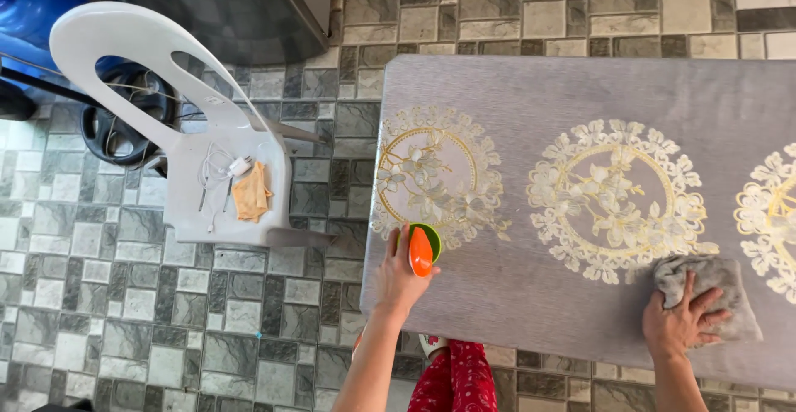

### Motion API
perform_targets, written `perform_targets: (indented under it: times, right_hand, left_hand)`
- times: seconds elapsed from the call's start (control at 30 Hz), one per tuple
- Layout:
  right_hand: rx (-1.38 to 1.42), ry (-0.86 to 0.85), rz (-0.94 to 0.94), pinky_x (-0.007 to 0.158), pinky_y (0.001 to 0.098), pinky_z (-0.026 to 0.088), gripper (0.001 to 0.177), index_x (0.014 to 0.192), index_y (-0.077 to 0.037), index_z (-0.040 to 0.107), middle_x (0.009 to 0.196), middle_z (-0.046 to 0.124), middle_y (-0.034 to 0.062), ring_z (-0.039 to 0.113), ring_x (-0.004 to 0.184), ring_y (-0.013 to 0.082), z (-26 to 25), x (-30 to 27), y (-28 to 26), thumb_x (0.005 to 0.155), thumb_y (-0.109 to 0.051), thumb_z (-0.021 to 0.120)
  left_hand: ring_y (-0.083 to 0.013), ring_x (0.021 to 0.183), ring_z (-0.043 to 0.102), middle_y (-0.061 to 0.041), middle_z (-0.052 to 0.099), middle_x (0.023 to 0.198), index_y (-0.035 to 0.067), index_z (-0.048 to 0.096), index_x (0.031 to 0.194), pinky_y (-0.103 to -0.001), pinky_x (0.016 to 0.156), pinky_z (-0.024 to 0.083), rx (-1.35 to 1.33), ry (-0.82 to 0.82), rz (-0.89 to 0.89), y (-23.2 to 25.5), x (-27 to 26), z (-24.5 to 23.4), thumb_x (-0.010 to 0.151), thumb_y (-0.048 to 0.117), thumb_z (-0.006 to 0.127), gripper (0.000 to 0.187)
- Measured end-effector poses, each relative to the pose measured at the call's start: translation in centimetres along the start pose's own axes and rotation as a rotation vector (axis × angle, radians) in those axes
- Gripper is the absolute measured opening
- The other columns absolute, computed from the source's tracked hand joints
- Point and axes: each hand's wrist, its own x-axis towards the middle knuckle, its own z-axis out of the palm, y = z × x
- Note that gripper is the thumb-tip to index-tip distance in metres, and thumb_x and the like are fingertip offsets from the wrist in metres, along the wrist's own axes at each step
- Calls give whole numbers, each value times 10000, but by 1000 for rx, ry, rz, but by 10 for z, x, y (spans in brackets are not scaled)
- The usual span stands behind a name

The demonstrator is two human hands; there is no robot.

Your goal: The recorder wipes a dining table using a spray bottle and cloth, then moves several containers and a fruit basket onto the table.

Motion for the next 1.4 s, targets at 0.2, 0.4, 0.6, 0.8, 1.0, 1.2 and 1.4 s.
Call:
perform_targets:
  times: [0.2, 0.4, 0.6, 0.8, 1.0, 1.2, 1.4]
  right_hand:
    - [-117, -70, -74, 1194, 757, -47, 792, 1650, -450, 46, 1715, -200, -14, -228, 1531, 343, 32, 12, -74, 934, -598, 352]
    - [-109, -93, -410, 1160, 755, -75, 831, 1656, -378, 129, 1746, -75, 63, -174, 1549, 405, 82, -31, -162, 898, -516, 440]
    - [-189, -168, -1056, 1115, 751, -155, 767, 1647, -410, 60, 1725, -207, -12, -258, 1549, 330, 147, -165, -218, 973, -420, 427]
    - [-946, -878, -1294, 1227, 696, -75, 813, 1643, -388, -148, 1699, -286, 14, -259, 1526, 348, 141, -317, -250, 1037, -647, 328]
    - [-247, 137, -1951, 1262, 622, 23, 1196, 1634, -416, 223, 1760, 127, -89, 47, 1646, 257, 195, -247, -139, 505, -440, 618]
    - [-136, -382, -1110, 1213, 582, -170, 944, 1592, -329, 255, 1752, -75, -11, -125, 1586, 271, 83, -161, -16, 773, 61, 518]
    - [-18, -18, -336, 1086, 870, 106, 788, 1588, -330, 379, 1759, 169, 45, -6, 1576, 456, 60, -113, 22, 866, -112, 608]
  left_hand:
    - [-390, 1086, 698, -57, 522, 1492, 182, 390, 1525, -565, 725, 601, -31, 51, -19, 0, 8, -3, 596, 350, 989, 1118]
    - [-238, 1266, 636, -70, 607, 1434, 87, 491, 1478, -459, 728, 656, -37, 236, 35, -18, -2, -36, 635, 429, 937, 1013]
    - [-313, 1296, 624, -149, 602, 1457, 7, 477, 1470, -425, 774, 680, 20, 461, 92, -38, -42, -93, 712, 482, 907, 992]
    - [-335, 1253, 652, -166, 615, 1436, 23, 574, 1390, -417, 907, 619, 170, 632, 94, -62, -78, -134, 729, 451, 890, 849]
    - [-338, 1257, 648, -163, 619, 1436, 24, 576, 1405, -412, 958, 601, 189, 637, 106, -98, -98, -140, 704, 437, 896, 874]
    - [-324, 1273, 631, -154, 630, 1416, 11, 566, 1399, -419, 927, 613, 113, 582, 163, -130, -109, -144, 697, 403, 909, 874]
    - [-343, 1214, 669, -151, 618, 1437, 31, 568, 1402, -402, 969, 593, 207, 629, 269, -162, -123, -147, 724, 442, 884, 854]
